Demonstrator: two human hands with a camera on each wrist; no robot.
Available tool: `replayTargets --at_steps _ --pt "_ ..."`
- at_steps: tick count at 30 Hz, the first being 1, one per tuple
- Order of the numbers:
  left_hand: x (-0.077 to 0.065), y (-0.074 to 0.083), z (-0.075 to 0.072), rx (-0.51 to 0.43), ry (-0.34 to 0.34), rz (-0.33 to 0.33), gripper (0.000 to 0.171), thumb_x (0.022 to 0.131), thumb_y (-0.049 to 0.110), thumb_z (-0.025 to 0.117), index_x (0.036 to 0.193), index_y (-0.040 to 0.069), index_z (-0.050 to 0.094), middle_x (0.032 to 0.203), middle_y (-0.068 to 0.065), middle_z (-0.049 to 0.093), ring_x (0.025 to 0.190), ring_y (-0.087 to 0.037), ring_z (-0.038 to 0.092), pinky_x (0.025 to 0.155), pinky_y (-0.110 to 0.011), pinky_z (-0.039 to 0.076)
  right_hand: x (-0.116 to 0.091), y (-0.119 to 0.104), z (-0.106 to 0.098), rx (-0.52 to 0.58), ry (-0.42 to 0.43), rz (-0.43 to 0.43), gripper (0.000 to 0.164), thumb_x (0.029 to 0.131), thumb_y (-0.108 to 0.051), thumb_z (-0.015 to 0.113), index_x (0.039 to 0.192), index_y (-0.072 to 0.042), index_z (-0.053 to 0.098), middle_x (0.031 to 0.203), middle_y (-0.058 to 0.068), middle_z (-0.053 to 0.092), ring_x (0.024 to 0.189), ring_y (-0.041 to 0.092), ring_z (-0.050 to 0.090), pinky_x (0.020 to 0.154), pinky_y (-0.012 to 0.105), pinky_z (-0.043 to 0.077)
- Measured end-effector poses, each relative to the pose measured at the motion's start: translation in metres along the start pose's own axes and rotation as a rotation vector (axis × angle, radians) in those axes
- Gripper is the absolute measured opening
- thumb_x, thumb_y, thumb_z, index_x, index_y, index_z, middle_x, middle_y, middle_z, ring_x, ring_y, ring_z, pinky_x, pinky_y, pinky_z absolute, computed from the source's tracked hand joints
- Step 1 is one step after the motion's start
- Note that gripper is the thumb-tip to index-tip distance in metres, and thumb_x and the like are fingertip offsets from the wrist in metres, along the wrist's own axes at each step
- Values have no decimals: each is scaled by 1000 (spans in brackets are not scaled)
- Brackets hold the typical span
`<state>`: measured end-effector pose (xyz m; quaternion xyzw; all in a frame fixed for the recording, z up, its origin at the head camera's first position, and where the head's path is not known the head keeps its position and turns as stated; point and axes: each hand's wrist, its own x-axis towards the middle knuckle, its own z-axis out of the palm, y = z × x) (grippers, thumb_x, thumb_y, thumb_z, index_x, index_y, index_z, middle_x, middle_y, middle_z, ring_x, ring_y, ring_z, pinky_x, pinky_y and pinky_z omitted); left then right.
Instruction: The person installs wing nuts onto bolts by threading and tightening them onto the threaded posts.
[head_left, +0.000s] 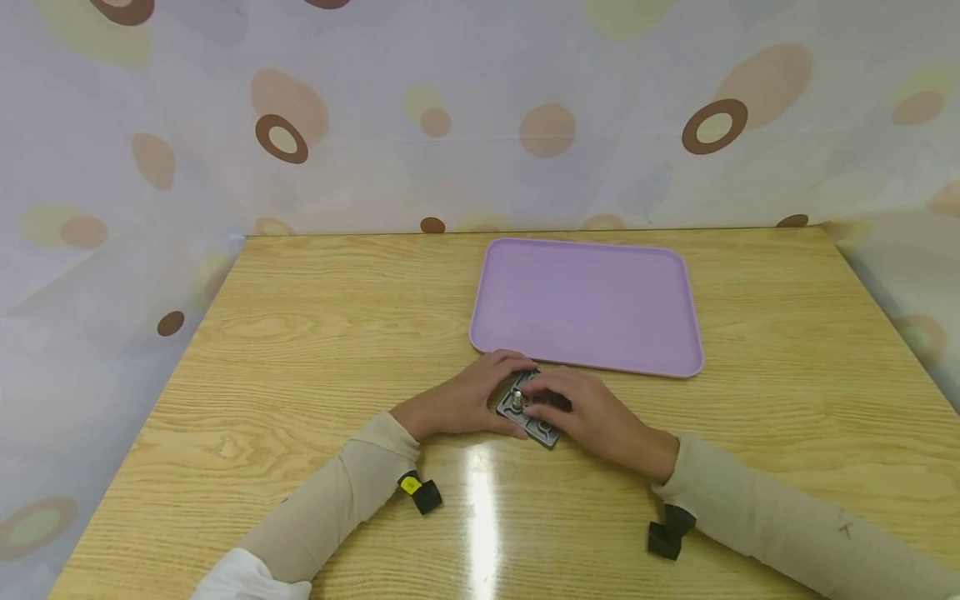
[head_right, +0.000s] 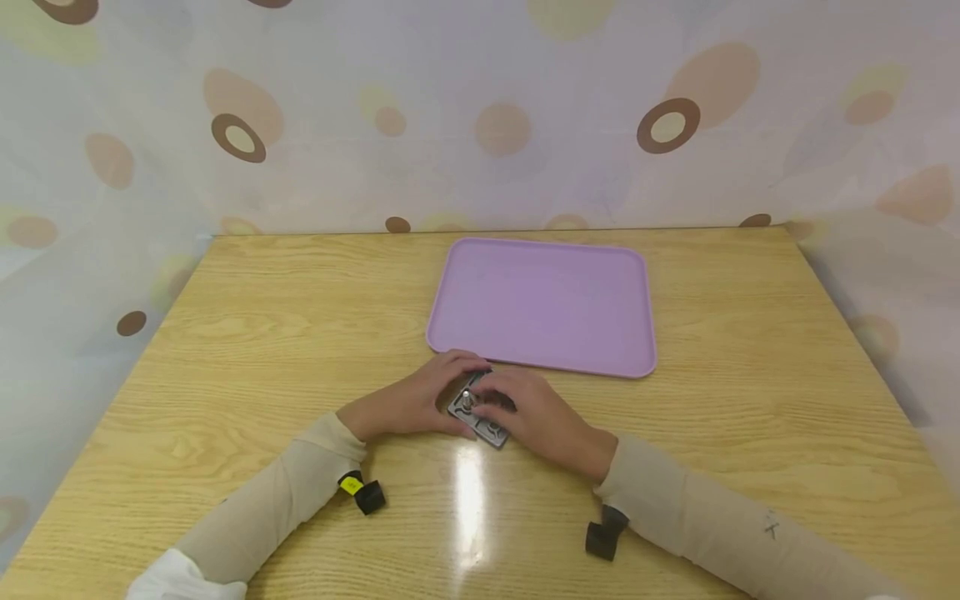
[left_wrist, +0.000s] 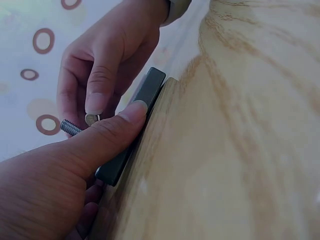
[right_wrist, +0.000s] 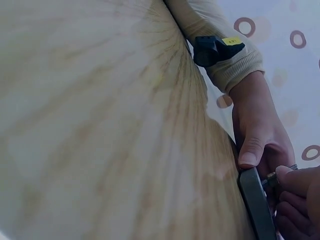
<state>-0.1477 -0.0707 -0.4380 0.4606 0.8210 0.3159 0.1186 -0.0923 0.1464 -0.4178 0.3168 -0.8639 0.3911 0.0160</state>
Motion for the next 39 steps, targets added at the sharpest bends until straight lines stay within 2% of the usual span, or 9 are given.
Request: replayTargets --at_steps 4,13,18,26,30,39 --pt "0 0 0 3 -8 -9 88 72 53 74 141 15 34 141 -1 33 128 -11 28 107 -30 26 2 -1 1 -8 -6 -2 33 85 -25 68 115 -14 62 118 1 60 112 16 52 93 36 44" --pt "1 0 1 2 -12 3 87 73 53 73 141 15 35 140 0 33 128 -10 28 107 -30 26 3 -2 2 -14 -29 -2 35 84 -25 69 116 -11 61 120 3 59 112 16 52 94 36 43" --pt "1 1 1 -8 -11 -2 88 72 52 74 141 15 35 140 0 34 127 -10 30 106 -29 27 2 0 1 -12 -20 25 31 84 -23 69 113 -15 63 119 1 60 112 15 52 93 34 44" --pt "2 1 0 -10 -3 7 88 72 49 76 141 12 35 139 -3 35 127 -14 31 106 -30 27 -1 1 -3 -4 -1 43 20 89 -13 64 108 -15 65 115 3 62 109 16 54 93 35 44" --pt "-1 1 0 -5 1 2 88 72 49 75 141 11 35 139 -5 36 127 -16 32 106 -31 27 0 1 -3 12 -4 36 15 88 -12 64 103 -15 67 110 2 64 106 13 56 91 33 46" --pt "-4 0 -1 8 13 -19 89 72 50 75 141 11 35 139 -4 35 126 -14 32 106 -29 26 3 2 -1 5 -27 6 12 87 -13 66 98 -17 68 102 -8 64 99 9 57 86 30 48"
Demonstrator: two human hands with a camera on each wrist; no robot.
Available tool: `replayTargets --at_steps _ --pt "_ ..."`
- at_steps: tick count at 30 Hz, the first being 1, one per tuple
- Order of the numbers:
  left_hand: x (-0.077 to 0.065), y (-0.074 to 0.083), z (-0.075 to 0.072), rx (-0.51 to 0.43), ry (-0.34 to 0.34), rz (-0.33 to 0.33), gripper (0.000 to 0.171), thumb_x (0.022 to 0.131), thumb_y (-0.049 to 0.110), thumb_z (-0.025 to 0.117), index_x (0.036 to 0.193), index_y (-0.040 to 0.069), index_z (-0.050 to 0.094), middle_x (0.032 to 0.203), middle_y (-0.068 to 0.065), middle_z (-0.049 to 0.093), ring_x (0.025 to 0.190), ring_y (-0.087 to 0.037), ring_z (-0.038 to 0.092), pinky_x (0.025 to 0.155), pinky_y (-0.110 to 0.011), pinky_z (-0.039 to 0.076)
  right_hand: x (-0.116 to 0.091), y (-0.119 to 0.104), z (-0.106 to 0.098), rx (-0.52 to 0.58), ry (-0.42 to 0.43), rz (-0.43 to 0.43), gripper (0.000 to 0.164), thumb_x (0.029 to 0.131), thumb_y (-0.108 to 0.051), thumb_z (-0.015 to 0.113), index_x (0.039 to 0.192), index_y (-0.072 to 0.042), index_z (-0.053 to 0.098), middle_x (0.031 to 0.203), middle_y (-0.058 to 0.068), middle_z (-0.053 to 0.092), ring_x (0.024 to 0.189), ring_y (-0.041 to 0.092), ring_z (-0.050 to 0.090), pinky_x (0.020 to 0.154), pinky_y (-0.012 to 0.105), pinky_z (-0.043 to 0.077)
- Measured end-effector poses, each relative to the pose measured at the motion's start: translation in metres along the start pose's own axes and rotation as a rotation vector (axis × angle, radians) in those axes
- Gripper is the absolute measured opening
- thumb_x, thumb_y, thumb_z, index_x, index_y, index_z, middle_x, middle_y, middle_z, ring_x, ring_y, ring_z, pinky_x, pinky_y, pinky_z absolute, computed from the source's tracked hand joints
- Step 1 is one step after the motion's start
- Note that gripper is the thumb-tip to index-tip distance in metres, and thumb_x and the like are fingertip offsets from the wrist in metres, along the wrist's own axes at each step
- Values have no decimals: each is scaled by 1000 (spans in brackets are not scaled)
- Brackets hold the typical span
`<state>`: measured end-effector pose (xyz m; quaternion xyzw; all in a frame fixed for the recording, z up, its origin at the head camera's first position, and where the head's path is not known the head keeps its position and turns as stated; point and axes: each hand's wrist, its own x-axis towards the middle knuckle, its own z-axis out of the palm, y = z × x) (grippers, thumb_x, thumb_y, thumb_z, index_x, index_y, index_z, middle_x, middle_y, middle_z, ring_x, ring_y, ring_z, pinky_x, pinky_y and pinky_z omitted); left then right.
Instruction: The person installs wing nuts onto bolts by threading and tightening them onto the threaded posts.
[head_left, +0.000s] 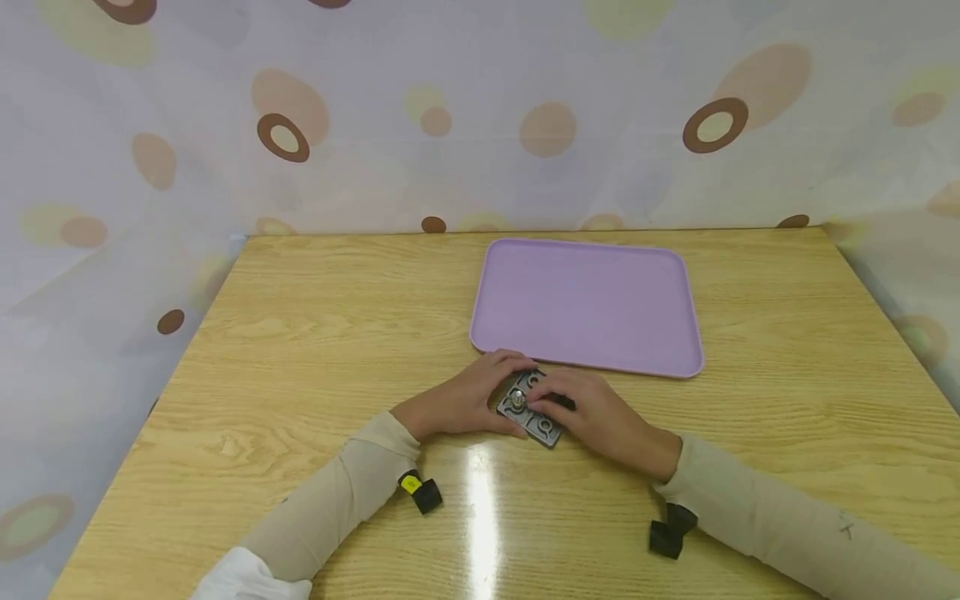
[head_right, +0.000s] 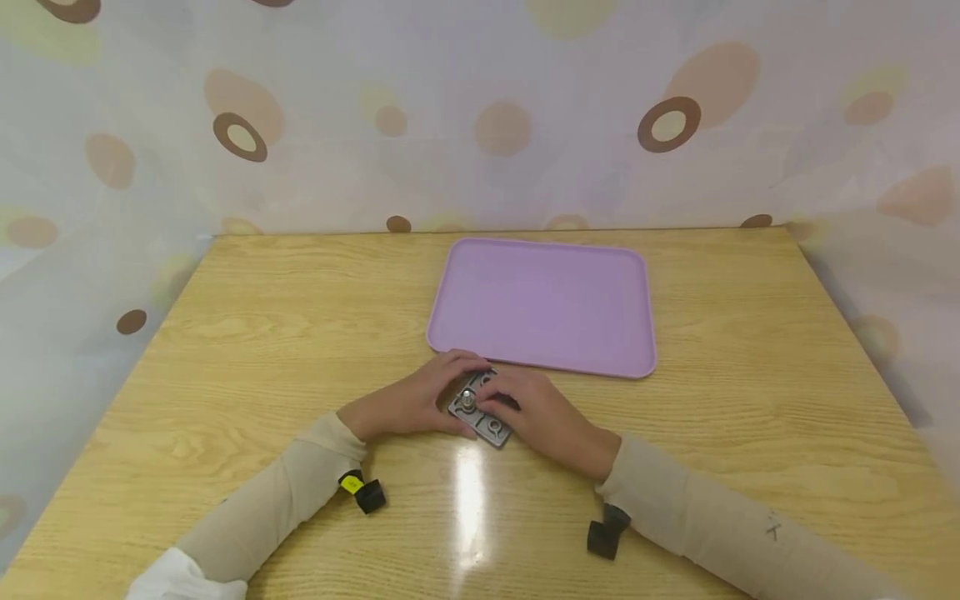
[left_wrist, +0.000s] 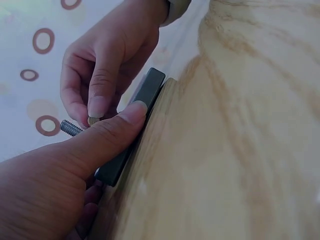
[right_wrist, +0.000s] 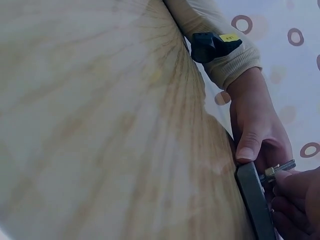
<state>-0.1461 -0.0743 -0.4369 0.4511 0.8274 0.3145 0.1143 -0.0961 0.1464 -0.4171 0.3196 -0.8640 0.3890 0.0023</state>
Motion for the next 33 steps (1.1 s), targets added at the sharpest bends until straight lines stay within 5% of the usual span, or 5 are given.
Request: replayTargets --at_steps 15,22,33 --pt "11 -4 5 -1 -31 25 89 74 56 70 142 13 33 142 -2 33 129 -14 28 108 -31 24 0 2 2 -37 -11 -28 37 85 -20 68 119 -9 60 122 5 58 113 19 52 94 38 43" --pt "14 -4 5 -11 -33 47 89 73 53 72 141 12 33 141 -2 33 129 -14 29 107 -30 24 -1 3 2 -54 35 -60 35 82 -17 71 115 -9 61 116 4 60 108 19 55 89 38 46" --pt "10 -2 4 -30 -21 17 88 72 49 76 140 12 35 139 -3 35 126 -14 32 106 -29 27 -3 6 -1 -39 37 9 17 87 -12 65 105 -14 66 108 -2 64 103 13 56 89 34 47"
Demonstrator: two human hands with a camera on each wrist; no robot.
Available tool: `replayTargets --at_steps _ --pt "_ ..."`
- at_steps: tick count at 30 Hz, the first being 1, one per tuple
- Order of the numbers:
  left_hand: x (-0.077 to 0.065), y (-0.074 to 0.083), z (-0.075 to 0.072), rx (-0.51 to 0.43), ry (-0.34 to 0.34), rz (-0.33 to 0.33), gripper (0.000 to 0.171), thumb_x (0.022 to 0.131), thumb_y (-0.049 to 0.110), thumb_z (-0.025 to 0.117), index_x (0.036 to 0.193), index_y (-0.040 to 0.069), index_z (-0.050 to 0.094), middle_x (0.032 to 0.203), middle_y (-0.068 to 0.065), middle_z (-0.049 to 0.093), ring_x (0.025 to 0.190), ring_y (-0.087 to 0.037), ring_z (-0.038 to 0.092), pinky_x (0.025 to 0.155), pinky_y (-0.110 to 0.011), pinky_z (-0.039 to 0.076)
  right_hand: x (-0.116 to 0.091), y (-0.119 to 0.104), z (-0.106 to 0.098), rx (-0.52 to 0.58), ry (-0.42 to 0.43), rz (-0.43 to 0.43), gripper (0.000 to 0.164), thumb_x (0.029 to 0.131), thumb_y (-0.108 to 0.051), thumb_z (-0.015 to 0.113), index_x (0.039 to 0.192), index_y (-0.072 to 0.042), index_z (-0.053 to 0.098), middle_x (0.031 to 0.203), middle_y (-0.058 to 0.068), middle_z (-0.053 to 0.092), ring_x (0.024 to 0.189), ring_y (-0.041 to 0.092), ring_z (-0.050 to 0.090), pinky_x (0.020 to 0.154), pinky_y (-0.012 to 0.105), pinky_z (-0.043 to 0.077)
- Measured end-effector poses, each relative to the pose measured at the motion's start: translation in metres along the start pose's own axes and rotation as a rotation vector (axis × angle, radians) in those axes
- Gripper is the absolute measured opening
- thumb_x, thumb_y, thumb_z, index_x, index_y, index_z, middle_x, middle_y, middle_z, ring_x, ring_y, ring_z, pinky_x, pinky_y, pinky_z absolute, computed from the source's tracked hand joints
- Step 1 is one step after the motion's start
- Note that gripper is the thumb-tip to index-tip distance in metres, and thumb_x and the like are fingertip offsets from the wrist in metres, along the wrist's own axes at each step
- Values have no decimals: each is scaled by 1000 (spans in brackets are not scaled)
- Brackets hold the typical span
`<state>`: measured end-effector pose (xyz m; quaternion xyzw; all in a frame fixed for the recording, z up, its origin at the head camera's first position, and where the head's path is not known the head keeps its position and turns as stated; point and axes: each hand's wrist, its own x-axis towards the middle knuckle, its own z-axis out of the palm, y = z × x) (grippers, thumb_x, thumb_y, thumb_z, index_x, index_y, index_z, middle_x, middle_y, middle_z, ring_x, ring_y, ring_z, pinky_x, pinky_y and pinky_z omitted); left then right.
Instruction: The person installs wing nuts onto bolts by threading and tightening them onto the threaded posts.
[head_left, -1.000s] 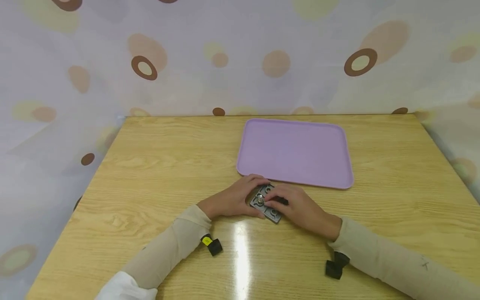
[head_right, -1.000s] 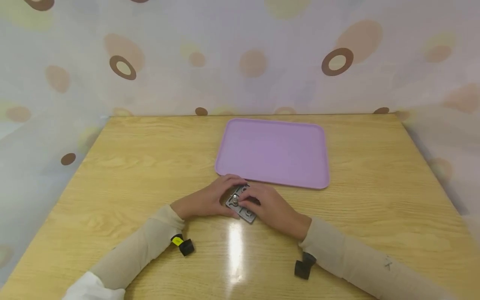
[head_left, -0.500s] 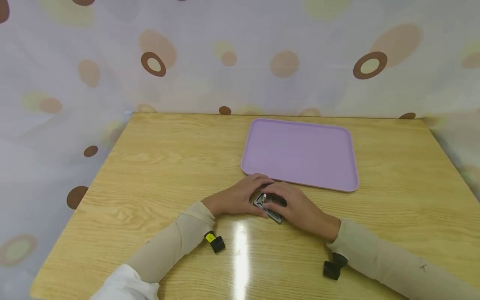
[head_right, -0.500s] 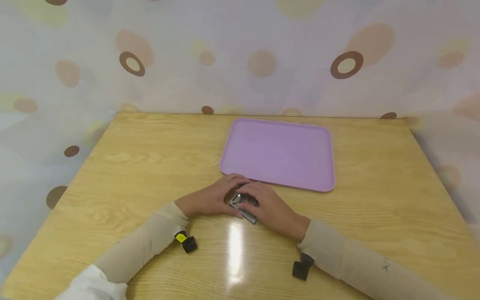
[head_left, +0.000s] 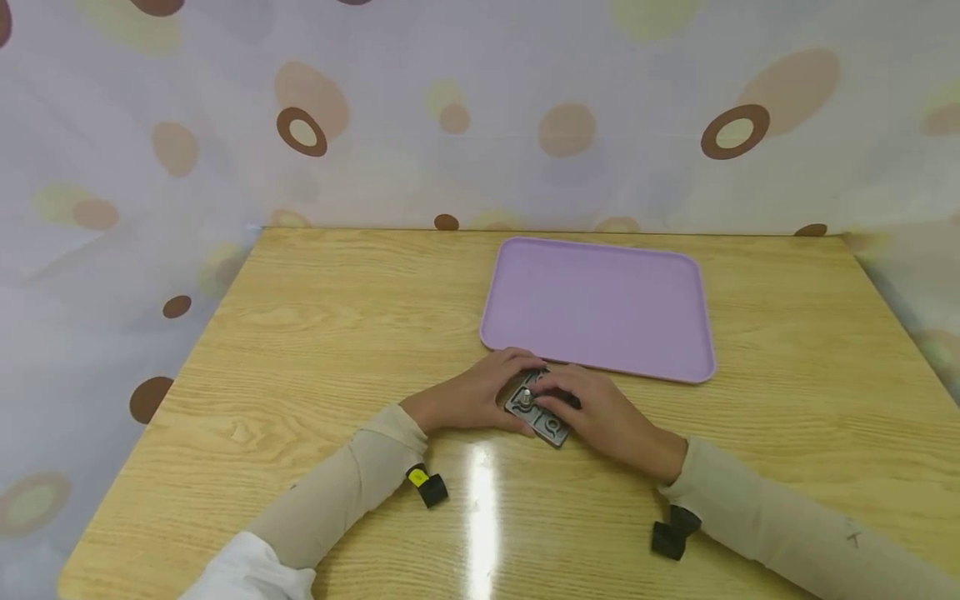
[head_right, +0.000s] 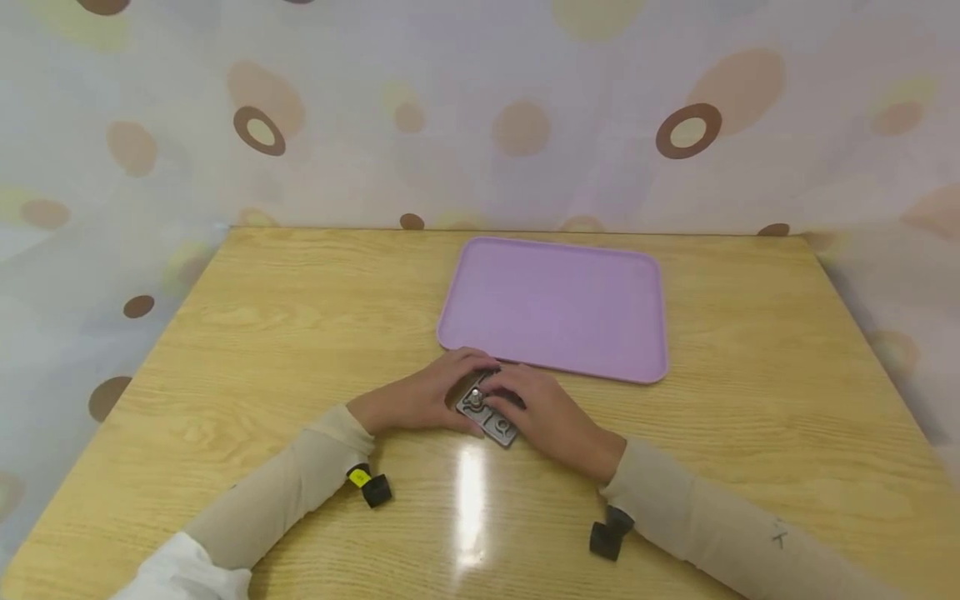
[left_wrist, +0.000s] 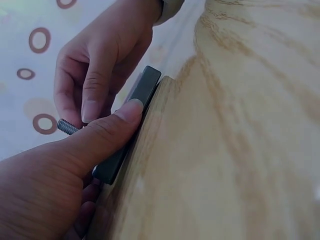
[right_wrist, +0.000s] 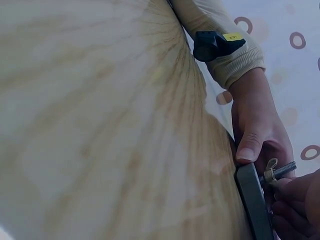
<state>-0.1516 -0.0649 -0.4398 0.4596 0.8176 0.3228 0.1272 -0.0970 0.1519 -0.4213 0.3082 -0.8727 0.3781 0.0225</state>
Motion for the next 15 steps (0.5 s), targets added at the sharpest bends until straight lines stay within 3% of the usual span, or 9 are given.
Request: replayTargets --at_steps 11,15 --pt "-4 1 -2 5 2 -13 89 72 52 74 141 14 34 140 -2 34 126 -13 31 106 -30 27 1 -3 -1 23 -27 -16 11 87 -14 66 98 -16 67 101 -7 64 97 8 57 83 31 49" --pt "-4 2 -3 8 -8 -15 88 73 52 73 141 13 34 140 -2 34 127 -14 31 106 -31 26 1 -4 1 7 -17 -22 21 85 -20 68 105 -15 65 107 -5 63 100 10 56 86 32 48"
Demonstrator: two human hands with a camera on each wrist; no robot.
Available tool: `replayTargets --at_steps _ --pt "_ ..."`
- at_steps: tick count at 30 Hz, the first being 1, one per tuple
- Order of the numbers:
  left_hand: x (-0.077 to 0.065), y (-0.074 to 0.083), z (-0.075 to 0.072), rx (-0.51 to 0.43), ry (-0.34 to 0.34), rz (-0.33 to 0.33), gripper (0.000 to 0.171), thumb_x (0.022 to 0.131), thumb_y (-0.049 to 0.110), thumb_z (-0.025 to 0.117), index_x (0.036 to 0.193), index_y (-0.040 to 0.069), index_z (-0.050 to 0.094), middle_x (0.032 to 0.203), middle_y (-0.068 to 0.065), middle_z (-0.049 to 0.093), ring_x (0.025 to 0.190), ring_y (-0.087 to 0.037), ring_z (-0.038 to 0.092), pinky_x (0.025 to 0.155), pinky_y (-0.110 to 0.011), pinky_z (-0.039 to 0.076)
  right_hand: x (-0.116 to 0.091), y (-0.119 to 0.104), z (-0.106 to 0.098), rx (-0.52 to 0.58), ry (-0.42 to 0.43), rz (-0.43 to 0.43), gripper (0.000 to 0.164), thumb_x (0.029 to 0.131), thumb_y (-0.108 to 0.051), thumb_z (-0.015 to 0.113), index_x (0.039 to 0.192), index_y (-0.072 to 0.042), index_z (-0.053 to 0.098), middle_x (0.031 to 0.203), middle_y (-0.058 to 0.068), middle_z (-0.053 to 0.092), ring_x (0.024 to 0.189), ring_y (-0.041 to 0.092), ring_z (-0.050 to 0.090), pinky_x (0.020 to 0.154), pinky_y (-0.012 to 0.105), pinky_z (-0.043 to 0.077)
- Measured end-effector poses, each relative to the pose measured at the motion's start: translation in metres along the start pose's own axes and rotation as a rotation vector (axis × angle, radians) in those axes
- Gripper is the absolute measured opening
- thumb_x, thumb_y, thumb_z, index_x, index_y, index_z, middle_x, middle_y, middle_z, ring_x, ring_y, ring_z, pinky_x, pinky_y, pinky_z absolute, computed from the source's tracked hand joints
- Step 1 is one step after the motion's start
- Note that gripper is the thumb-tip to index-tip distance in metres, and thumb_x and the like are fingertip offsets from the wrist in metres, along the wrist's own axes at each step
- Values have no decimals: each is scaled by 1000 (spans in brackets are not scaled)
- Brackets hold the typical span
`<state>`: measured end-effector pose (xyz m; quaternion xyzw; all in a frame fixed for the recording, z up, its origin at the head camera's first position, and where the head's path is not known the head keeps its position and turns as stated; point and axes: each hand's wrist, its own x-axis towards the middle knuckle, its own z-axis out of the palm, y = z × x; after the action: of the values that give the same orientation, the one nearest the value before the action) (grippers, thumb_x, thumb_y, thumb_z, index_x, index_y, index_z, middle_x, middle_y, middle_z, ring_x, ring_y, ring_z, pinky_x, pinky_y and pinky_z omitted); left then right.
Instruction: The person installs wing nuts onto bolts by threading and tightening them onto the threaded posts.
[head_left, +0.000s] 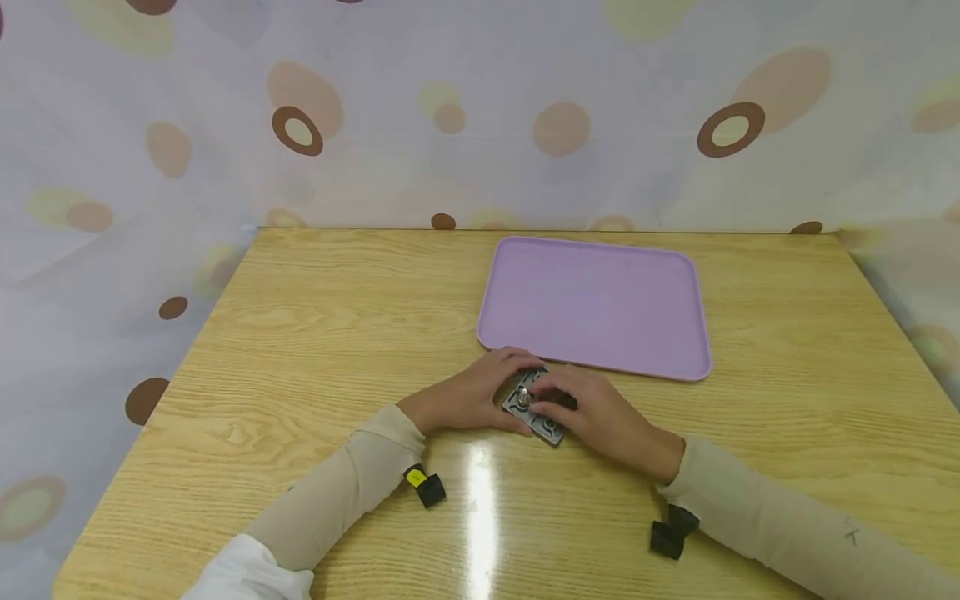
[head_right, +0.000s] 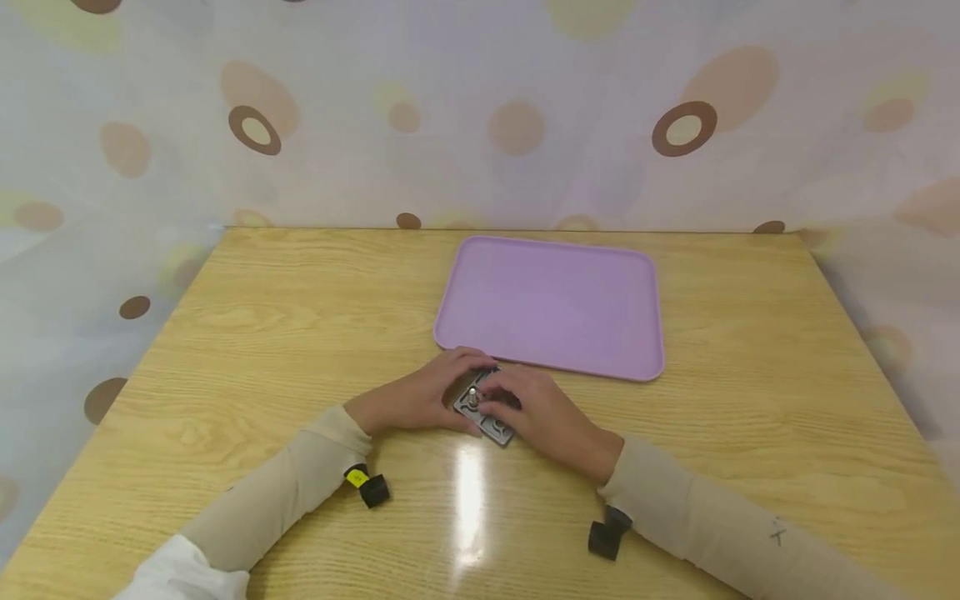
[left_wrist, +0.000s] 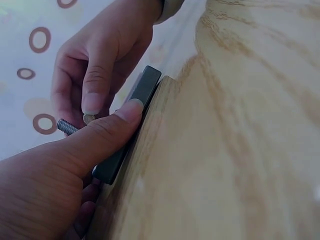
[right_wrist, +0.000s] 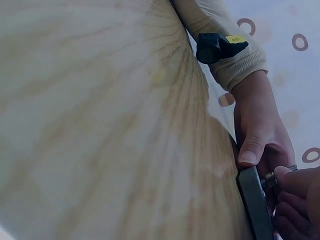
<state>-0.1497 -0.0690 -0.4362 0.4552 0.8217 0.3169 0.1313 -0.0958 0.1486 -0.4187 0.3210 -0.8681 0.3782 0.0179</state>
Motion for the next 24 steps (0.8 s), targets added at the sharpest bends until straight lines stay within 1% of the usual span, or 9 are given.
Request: replayTargets --at_steps 4,9,13,17,20,24 --pt "0 0 0 9 -9 -2 87 74 53 72 142 13 33 141 -1 33 128 -13 29 107 -31 25 1 0 2 -16 1 -7 33 84 -23 69 114 -13 62 115 -2 60 107 13 54 90 34 45" --pt "1 -1 1 16 -11 8 89 74 54 71 142 13 33 141 -1 33 129 -13 28 108 -31 24 5 -1 4 -3 -34 -9 37 85 -25 68 118 -12 60 119 -2 58 112 15 51 94 35 43" --pt "1 -3 2 26 -9 22 88 74 54 71 142 12 33 141 -2 33 129 -13 29 108 -30 24 6 -1 5 -8 -41 1 36 84 -26 68 117 -12 60 119 -2 58 114 16 51 94 36 43" --pt "2 -5 2 24 -6 24 88 74 54 71 141 13 33 141 -1 33 129 -13 29 107 -30 24 5 -3 3 -8 -28 13 34 83 -26 70 114 -13 62 118 -1 59 112 16 52 93 35 44" --pt "2 -4 2 18 -3 19 88 73 54 72 141 14 34 140 -1 33 128 -12 29 107 -30 25 5 -2 2 -6 -15 23 30 83 -23 70 111 -14 64 116 0 61 111 15 53 93 35 44" --pt "2 -4 2 11 -4 9 88 73 53 73 141 14 34 140 -1 34 126 -12 31 106 -29 26 3 0 0 -5 -12 40 22 86 -17 68 108 -15 65 114 0 62 110 16 54 94 35 43"
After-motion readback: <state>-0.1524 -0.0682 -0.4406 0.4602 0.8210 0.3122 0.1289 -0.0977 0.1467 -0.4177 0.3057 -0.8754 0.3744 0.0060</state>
